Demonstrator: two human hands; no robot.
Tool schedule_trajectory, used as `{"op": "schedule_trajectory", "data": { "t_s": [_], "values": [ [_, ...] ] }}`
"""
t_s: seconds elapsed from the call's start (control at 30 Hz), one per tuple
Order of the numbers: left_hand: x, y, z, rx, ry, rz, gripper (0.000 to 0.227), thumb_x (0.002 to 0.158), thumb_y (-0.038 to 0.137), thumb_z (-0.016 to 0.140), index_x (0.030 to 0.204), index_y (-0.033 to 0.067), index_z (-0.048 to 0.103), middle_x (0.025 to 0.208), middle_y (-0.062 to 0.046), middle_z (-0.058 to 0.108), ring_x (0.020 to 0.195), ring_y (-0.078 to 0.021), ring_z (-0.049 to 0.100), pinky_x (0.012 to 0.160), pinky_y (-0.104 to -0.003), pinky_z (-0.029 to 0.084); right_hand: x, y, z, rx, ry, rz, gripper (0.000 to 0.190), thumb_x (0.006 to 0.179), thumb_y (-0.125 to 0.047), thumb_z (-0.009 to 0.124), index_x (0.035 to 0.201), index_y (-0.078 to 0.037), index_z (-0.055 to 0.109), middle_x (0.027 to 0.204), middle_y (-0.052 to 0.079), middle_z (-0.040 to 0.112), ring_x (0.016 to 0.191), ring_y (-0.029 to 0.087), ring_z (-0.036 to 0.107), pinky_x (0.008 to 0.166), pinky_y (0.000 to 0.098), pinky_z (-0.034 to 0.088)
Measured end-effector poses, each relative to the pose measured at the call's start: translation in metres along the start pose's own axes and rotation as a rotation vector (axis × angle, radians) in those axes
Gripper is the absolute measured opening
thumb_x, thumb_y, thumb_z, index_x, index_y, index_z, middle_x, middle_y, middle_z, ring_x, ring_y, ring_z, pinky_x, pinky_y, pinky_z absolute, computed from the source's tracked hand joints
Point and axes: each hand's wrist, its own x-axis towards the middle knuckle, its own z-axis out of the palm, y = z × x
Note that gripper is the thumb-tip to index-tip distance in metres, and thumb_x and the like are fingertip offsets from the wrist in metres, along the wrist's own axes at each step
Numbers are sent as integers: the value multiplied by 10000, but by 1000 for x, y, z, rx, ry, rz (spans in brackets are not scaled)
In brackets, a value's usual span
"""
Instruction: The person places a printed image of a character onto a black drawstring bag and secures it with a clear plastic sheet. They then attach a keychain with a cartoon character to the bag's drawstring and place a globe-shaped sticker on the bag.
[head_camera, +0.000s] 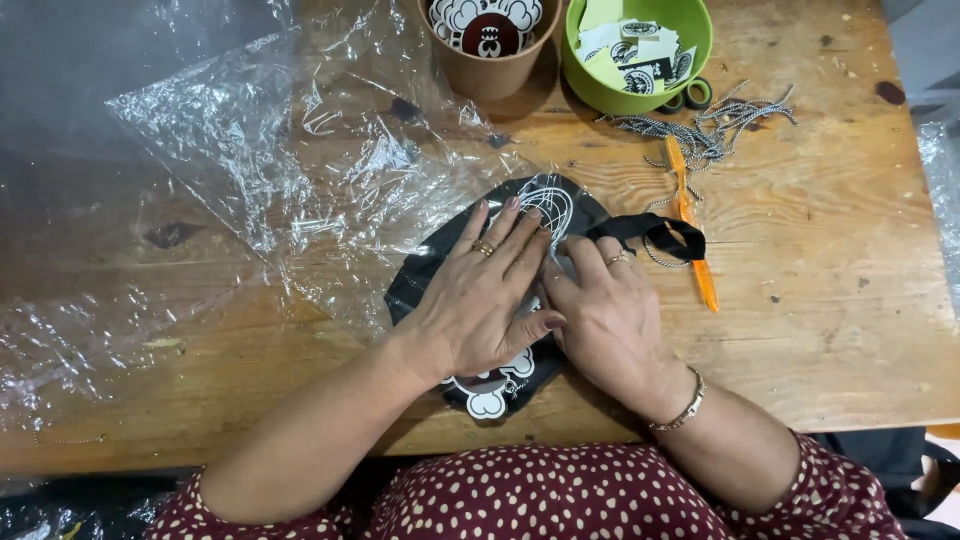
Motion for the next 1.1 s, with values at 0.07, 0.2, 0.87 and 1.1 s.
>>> {"op": "schedule_trajectory", "data": {
  "t_s": [0.07,0.2,0.87,1.1],
  "values": [
    [1,2,-2,2,-7,6,942,975,701,240,1432,-89,473,1473,-329,489,1501,-442,300,1260,-553,65,3,1,-1,5,17,-11,262,933,-346,582,1049,-156,720,1070,88,573,921,351,579,669,405,488],
    [0,6,-6,-4,-49,21,897,993,666,253,1422,-92,467,1472,-329,484,1490,-443,324,1257,-548,97,3,1,-1,32,25,-12,219,939,-286,604,1032,-128,725,1072,97,601,934,354,593,677,402,507],
    [2,9,-17,-48,-194,-14,804,1039,606,193,1559,7,329,1608,-264,327,1519,-471,200,1237,-598,81,-29,3,-59,249,-105,67,323,914,-243,677,1221,-155,719,1334,180,593,1350,459,507,948,495,533],
    [5,13,-25,-39,-303,-82,855,1009,657,116,1561,50,357,1619,-215,334,1530,-436,177,1240,-577,33,-11,14,-31,316,-32,176,562,817,-358,818,1278,-117,607,1353,187,479,1234,471,556,934,533,527]
  ]
}}
